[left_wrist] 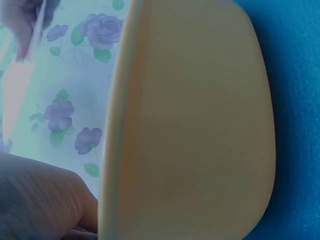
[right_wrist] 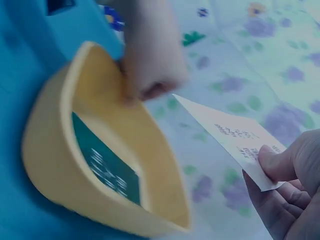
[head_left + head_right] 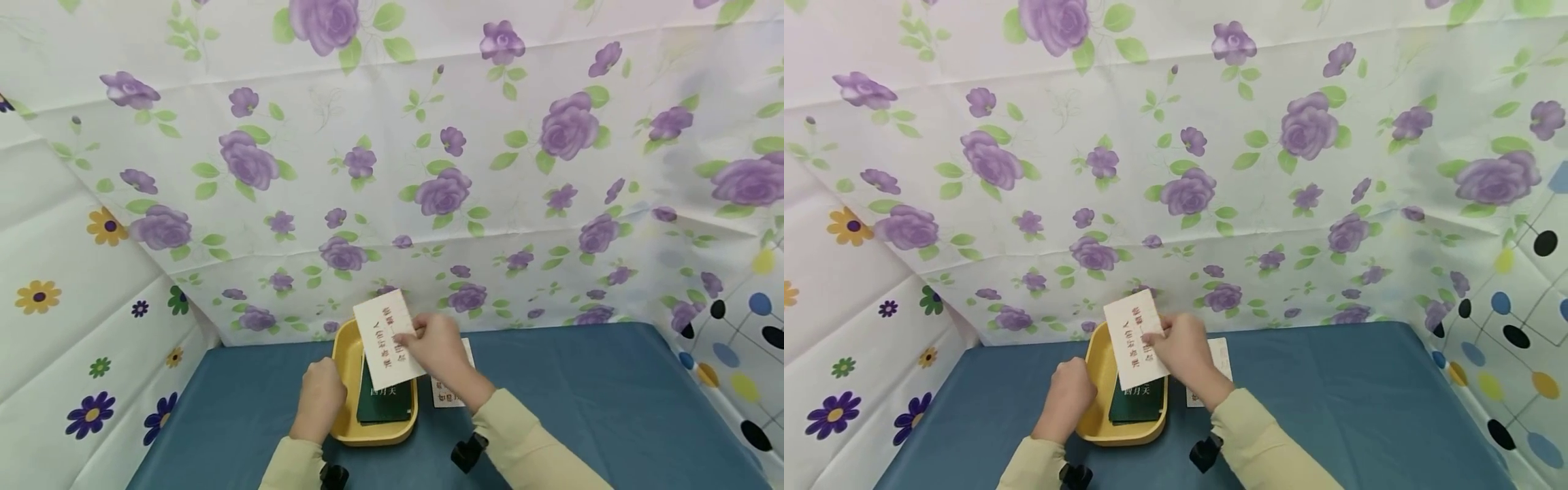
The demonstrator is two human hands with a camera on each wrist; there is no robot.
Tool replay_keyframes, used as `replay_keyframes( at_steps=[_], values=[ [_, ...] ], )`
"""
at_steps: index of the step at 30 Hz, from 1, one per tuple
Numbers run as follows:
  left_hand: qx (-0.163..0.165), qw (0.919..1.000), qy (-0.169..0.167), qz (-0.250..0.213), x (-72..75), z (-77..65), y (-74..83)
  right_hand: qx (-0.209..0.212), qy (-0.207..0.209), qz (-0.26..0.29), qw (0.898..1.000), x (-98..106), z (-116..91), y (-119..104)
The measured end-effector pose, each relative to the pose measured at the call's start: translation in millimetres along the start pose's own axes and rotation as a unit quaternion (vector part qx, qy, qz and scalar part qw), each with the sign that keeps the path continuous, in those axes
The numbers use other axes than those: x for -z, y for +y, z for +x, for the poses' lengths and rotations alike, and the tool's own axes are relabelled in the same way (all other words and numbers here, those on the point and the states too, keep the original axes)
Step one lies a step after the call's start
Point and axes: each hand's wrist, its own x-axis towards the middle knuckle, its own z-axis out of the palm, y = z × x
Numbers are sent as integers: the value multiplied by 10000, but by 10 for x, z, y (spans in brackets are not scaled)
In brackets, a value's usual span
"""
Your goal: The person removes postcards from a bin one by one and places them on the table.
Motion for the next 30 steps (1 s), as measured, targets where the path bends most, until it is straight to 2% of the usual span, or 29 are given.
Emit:
replay_keyframes(
  at_steps=[3,7,12,17,23,30],
  values=[
    [-17,10000,65,50,0,5,4,-126,373,79,9992,222,52,86],
    [-30,9999,87,61,-2,17,10,-286,769,-282,9962,485,95,341],
    [-43,9998,206,38,18,48,35,-487,860,-623,9932,673,115,673],
    [-36,9998,192,60,21,58,59,-817,698,-954,9896,692,88,951],
    [-67,9998,182,85,-15,6,26,-1112,475,-1278,9844,596,12,1250],
    [-119,9996,257,52,-28,-30,4,-1277,250,-1357,9822,521,-59,1416]
  ],
)
